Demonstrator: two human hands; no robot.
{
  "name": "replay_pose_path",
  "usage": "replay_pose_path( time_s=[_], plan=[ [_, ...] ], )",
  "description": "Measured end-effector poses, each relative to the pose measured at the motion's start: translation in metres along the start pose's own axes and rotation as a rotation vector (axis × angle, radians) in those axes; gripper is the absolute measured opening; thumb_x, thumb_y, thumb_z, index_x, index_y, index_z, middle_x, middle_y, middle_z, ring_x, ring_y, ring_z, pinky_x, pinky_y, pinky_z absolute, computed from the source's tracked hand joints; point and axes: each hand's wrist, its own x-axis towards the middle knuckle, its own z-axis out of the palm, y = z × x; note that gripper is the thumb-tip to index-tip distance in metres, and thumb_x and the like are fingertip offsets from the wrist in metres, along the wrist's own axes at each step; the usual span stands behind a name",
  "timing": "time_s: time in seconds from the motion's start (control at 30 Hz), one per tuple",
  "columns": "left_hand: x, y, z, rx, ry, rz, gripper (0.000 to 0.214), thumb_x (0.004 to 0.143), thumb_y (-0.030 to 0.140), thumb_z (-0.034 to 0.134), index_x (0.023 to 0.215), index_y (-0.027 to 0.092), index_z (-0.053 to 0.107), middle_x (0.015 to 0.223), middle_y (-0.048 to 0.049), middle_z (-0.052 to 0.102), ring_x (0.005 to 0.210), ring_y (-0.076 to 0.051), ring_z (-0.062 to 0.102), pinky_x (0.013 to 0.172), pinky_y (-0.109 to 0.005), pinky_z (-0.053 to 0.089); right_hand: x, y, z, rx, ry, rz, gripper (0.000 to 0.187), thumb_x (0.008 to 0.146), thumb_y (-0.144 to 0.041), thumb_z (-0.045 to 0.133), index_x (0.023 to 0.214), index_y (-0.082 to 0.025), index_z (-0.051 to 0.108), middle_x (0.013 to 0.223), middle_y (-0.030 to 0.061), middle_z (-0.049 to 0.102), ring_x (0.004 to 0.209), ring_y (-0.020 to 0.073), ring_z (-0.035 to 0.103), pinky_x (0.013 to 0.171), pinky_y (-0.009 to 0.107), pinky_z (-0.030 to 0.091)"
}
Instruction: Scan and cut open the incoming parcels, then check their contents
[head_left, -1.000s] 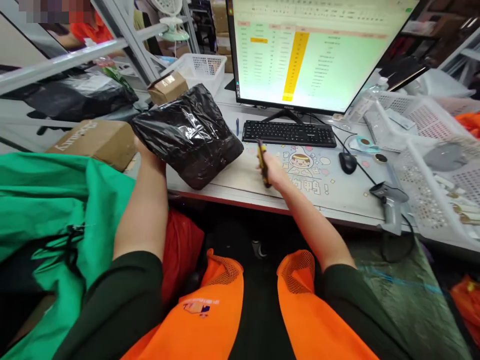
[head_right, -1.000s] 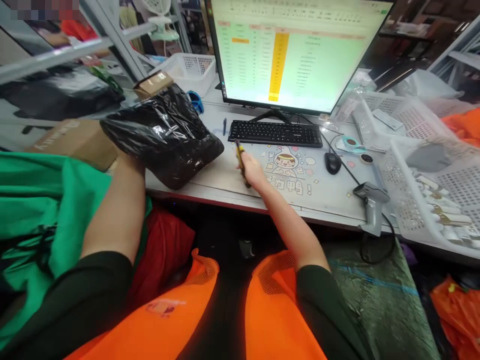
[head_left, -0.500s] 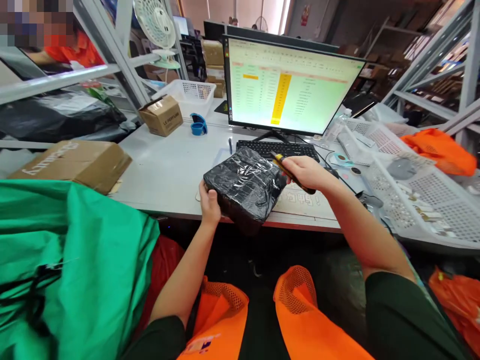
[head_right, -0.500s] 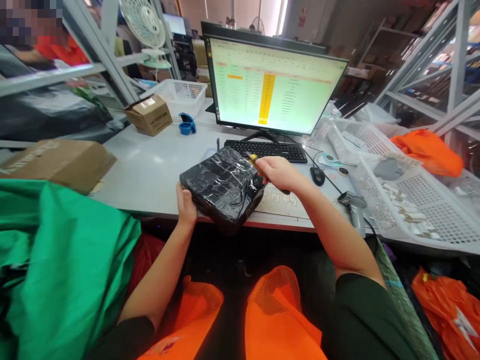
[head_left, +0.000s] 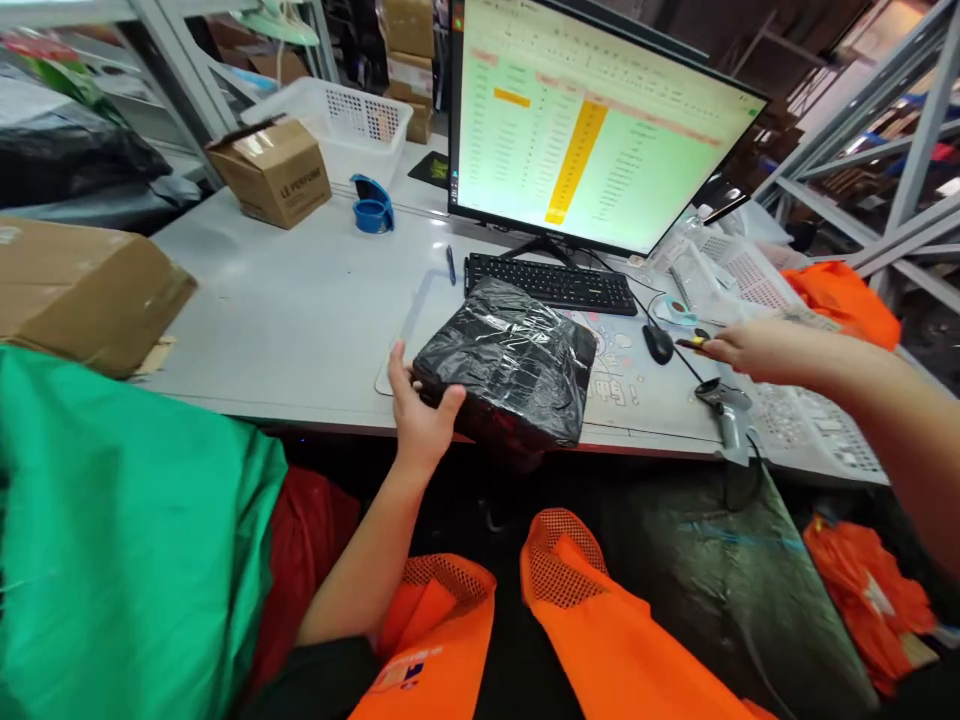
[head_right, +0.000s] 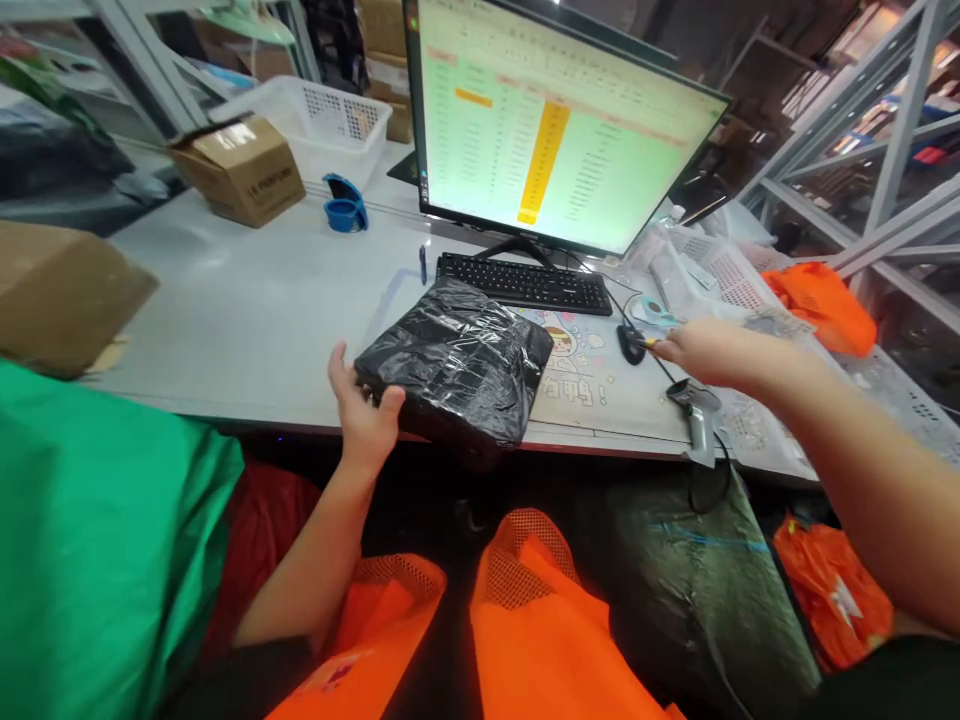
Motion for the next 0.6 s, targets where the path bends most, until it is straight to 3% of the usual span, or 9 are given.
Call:
replay_pose_path(
  time_s=[0.07,0.13,0.27,0.37,0.47,0.53,0.6],
  plan=[
    [-0.017,0.012,0.001,0.153,-0.115,0.126,0.098,0.082,0.073,0.081,0.159,0.024,0.046,0.132,-0.0162,0.068,0.118,-0.033,0.070,0.100,-0.044,0.058,-0.019,0.030,0.001,0.058,-0.111,0.128,0.028,0.102,-0.034,0.053,0.092,-0.021,0.074,0.073,0.0114,0.071,0.068,0.0267,0.066,0.071,0.042,0.052],
    [-0.039,0.029,0.013,0.218,-0.237,0.275,0.077,0.088,0.058,0.082,0.153,0.026,0.056,0.116,-0.0125,0.073,0.102,-0.029,0.074,0.090,-0.040,0.061,-0.026,0.018,-0.001,0.095,-0.070,0.087,0.024,0.099,-0.030,0.053,0.108,-0.022,0.073,0.085,0.0108,0.075,0.073,0.0266,0.068,0.071,0.041,0.052],
    [-0.073,0.056,0.053,0.190,-0.366,0.489,0.038,0.097,0.031,0.072,0.134,0.025,0.068,0.080,-0.0042,0.071,0.067,-0.021,0.070,0.064,-0.031,0.055,0.000,-0.067,-0.011,0.092,0.096,-0.261,0.027,0.095,-0.032,0.061,0.118,-0.026,0.074,0.091,0.0071,0.076,0.075,0.0237,0.065,0.071,0.038,0.050],
    [-0.082,0.062,0.072,0.200,-0.291,0.566,0.031,0.097,0.028,0.071,0.127,0.022,0.069,0.073,-0.0034,0.069,0.061,-0.021,0.066,0.059,-0.033,0.050,0.033,-0.135,-0.019,0.064,0.111,-0.523,0.026,0.095,-0.030,0.066,0.118,-0.028,0.078,0.090,0.0051,0.075,0.080,0.0230,0.065,0.077,0.038,0.049],
    [-0.081,0.063,0.077,0.198,-0.229,0.588,0.030,0.098,0.027,0.070,0.127,0.020,0.066,0.069,-0.0024,0.065,0.058,-0.021,0.063,0.057,-0.034,0.046,0.050,-0.178,-0.021,-0.005,0.134,-0.603,0.031,0.091,-0.020,0.069,0.119,-0.027,0.080,0.085,0.0057,0.073,0.084,0.0249,0.067,0.079,0.038,0.049],
    [-0.080,0.063,0.076,0.220,-0.213,0.596,0.029,0.098,0.028,0.070,0.125,0.020,0.065,0.068,-0.0017,0.064,0.057,-0.021,0.061,0.056,-0.035,0.043,0.045,-0.173,-0.016,-0.066,0.151,-0.614,0.034,0.090,-0.016,0.068,0.120,-0.027,0.081,0.081,0.0064,0.073,0.083,0.0259,0.068,0.078,0.039,0.048],
    [-0.079,0.063,0.075,0.249,-0.209,0.595,0.028,0.097,0.030,0.072,0.123,0.022,0.066,0.067,-0.0014,0.063,0.058,-0.022,0.059,0.057,-0.035,0.041,0.025,-0.130,-0.002,-0.117,0.143,-0.575,0.033,0.090,-0.018,0.068,0.117,-0.029,0.081,0.074,0.0059,0.071,0.074,0.0247,0.067,0.075,0.039,0.047]
  ],
)
